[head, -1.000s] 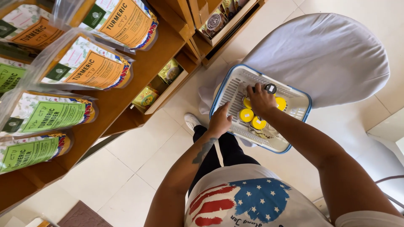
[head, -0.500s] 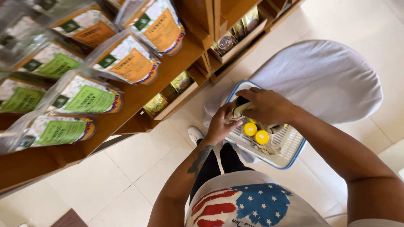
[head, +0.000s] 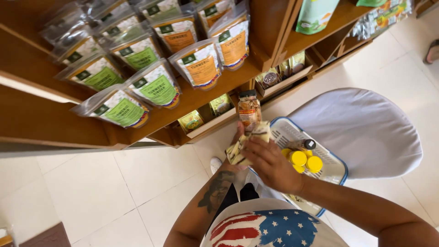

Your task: The recorder is cleaning spice jars with a cloth and organizing them onto a wooden shelving unit in a grocery store.

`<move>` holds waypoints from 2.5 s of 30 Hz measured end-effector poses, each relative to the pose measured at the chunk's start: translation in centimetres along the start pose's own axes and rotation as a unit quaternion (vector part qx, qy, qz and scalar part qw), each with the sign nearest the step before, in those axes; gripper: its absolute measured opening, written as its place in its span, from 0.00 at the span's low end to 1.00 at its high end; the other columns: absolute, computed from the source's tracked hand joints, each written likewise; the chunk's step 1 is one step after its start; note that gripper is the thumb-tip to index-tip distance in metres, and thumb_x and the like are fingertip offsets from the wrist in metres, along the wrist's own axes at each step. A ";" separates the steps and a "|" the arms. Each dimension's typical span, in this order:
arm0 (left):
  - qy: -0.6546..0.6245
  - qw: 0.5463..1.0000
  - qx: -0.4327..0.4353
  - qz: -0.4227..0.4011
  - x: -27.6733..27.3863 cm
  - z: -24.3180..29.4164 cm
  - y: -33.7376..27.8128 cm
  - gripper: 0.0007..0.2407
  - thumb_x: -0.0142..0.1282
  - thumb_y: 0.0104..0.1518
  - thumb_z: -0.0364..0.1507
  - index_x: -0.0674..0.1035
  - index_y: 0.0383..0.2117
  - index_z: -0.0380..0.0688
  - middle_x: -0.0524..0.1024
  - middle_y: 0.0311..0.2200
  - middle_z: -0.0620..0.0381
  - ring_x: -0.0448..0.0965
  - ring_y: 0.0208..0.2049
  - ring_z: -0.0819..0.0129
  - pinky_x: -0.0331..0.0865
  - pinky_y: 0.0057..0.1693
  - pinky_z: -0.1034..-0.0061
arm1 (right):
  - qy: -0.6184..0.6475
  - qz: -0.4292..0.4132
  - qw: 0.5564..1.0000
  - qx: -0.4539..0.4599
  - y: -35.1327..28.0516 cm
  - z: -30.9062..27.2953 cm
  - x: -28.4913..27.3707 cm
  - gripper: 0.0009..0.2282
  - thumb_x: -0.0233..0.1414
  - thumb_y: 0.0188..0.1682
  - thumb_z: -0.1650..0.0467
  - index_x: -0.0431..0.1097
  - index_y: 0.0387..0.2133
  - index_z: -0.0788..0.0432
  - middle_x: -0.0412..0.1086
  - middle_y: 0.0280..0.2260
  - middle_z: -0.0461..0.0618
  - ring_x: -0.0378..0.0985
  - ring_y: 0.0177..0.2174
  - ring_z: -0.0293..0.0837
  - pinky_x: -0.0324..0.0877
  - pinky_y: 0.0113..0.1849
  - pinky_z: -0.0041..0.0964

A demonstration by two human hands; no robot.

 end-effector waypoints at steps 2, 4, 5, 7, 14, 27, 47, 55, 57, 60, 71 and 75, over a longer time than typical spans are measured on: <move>0.006 1.000 0.019 0.002 0.8 0.0 -0.8 0.22 0.63 0.58 0.50 0.75 0.40 0.44 0.76 0.31 0.67 0.78 0.26 0.83 0.74 0.33 0.94 | 0.023 0.010 1.000 -0.011 0.3 0.6 0.6 0.15 0.48 0.54 0.70 0.71 0.54 0.58 0.70 0.55 0.60 0.70 0.57 0.66 0.63 0.56 0.55; 0.012 0.999 0.037 0.004 -0.2 -0.6 -1.7 0.24 0.59 0.60 0.53 0.75 0.42 0.42 0.75 0.29 0.66 0.78 0.26 0.82 0.74 0.32 0.93 | 0.043 0.019 0.999 -0.022 1.5 1.1 0.5 0.15 0.46 0.54 0.71 0.72 0.53 0.59 0.70 0.56 0.61 0.69 0.57 0.69 0.66 0.54 0.57; 0.249 0.951 0.165 0.083 -1.4 -0.5 -1.9 0.23 0.50 0.64 0.50 0.72 0.52 0.45 0.73 0.43 0.63 0.74 0.41 0.77 0.67 0.51 0.79 | 0.042 0.037 0.998 -0.013 2.9 1.7 0.0 0.16 0.49 0.52 0.74 0.71 0.54 0.61 0.69 0.56 0.63 0.68 0.57 0.70 0.66 0.55 0.59; 0.464 0.823 0.290 0.153 0.4 -1.6 -2.6 0.23 0.41 0.69 0.48 0.70 0.61 0.47 0.72 0.57 0.60 0.70 0.57 0.72 0.59 0.70 0.65 | 0.040 0.056 0.998 -0.013 5.9 1.9 -1.3 0.18 0.53 0.49 0.77 0.71 0.54 0.63 0.67 0.57 0.65 0.68 0.57 0.71 0.66 0.56 0.60; 0.536 0.735 0.394 0.128 9.8 -1.4 -5.6 0.23 0.47 0.65 0.42 0.66 0.64 0.47 0.66 0.57 0.48 0.66 0.58 0.55 0.59 0.65 0.59 | 0.114 0.020 0.987 -0.115 5.5 -0.7 -1.8 0.14 0.49 0.51 0.76 0.73 0.50 0.64 0.70 0.53 0.63 0.70 0.56 0.71 0.67 0.53 0.63; 0.442 0.825 0.343 -0.081 10.1 0.2 -6.5 0.35 0.40 0.61 0.60 0.73 0.58 0.40 0.77 0.53 0.41 0.84 0.45 0.51 0.82 0.48 0.57 | 0.162 0.090 0.978 -0.091 16.5 -0.6 -9.5 0.12 0.47 0.52 0.82 0.75 0.47 0.70 0.69 0.52 0.68 0.75 0.51 0.67 0.70 0.50 0.55; 0.443 0.808 0.389 0.011 7.7 1.9 -7.2 0.30 0.47 0.63 0.54 0.70 0.60 0.42 0.76 0.42 0.44 0.82 0.40 0.58 0.77 0.53 0.62 | 0.014 0.008 0.961 -0.277 17.6 -4.7 -7.2 0.07 0.54 0.48 0.79 0.78 0.36 0.63 0.71 0.42 0.61 0.75 0.41 0.56 0.71 0.44 0.43; 0.443 0.760 0.475 -0.008 9.4 1.0 -9.0 0.22 0.67 0.56 0.32 0.73 0.55 0.39 0.80 0.44 0.41 0.83 0.45 0.48 0.77 0.52 0.50 | 0.275 -0.317 0.885 -0.201 15.6 -4.2 -10.7 0.14 0.56 0.38 0.80 0.79 0.38 0.60 0.74 0.35 0.58 0.77 0.33 0.59 0.77 0.30 0.49; 0.440 0.769 0.461 -0.053 9.9 1.4 -9.2 0.29 0.69 0.52 0.34 0.68 0.60 0.43 0.75 0.54 0.38 0.81 0.49 0.45 0.75 0.55 0.46 | 0.400 -0.181 0.897 0.052 16.3 -1.5 -11.9 0.13 0.51 0.45 0.79 0.79 0.42 0.60 0.77 0.33 0.59 0.82 0.23 0.48 0.81 0.26 0.40; 0.395 0.839 0.362 -0.097 12.6 0.0 -9.4 0.24 0.60 0.58 0.44 0.72 0.57 0.46 0.75 0.55 0.37 0.82 0.48 0.43 0.77 0.53 0.41 | 0.386 0.027 0.896 0.220 16.8 2.5 -9.9 0.13 0.51 0.52 0.78 0.71 0.50 0.66 0.69 0.18 0.61 0.75 0.14 0.48 0.71 0.17 0.38; 0.325 0.834 0.444 -0.020 10.4 2.6 -9.8 0.21 0.55 0.59 0.43 0.76 0.55 0.47 0.80 0.48 0.44 0.82 0.48 0.49 0.73 0.58 0.48 | 0.396 -0.173 0.882 0.189 11.3 -2.0 -6.5 0.15 0.55 0.44 0.80 0.73 0.46 0.61 0.75 0.35 0.55 0.77 0.34 0.46 0.73 0.42 0.49; 0.435 0.747 0.501 -0.044 12.5 0.5 -9.8 0.26 0.56 0.61 0.37 0.68 0.64 0.38 0.76 0.52 0.37 0.79 0.52 0.45 0.72 0.60 0.48 | 0.276 -0.169 0.931 0.171 13.0 -3.5 -8.5 0.15 0.60 0.44 0.74 0.75 0.46 0.61 0.76 0.33 0.56 0.80 0.34 0.51 0.74 0.41 0.49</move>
Point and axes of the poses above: each hand's wrist, its own y-axis towards the middle knuckle, its own x-axis out of the palm, z = x × y, the point moved 1 cm from there along y, towards the middle knuckle
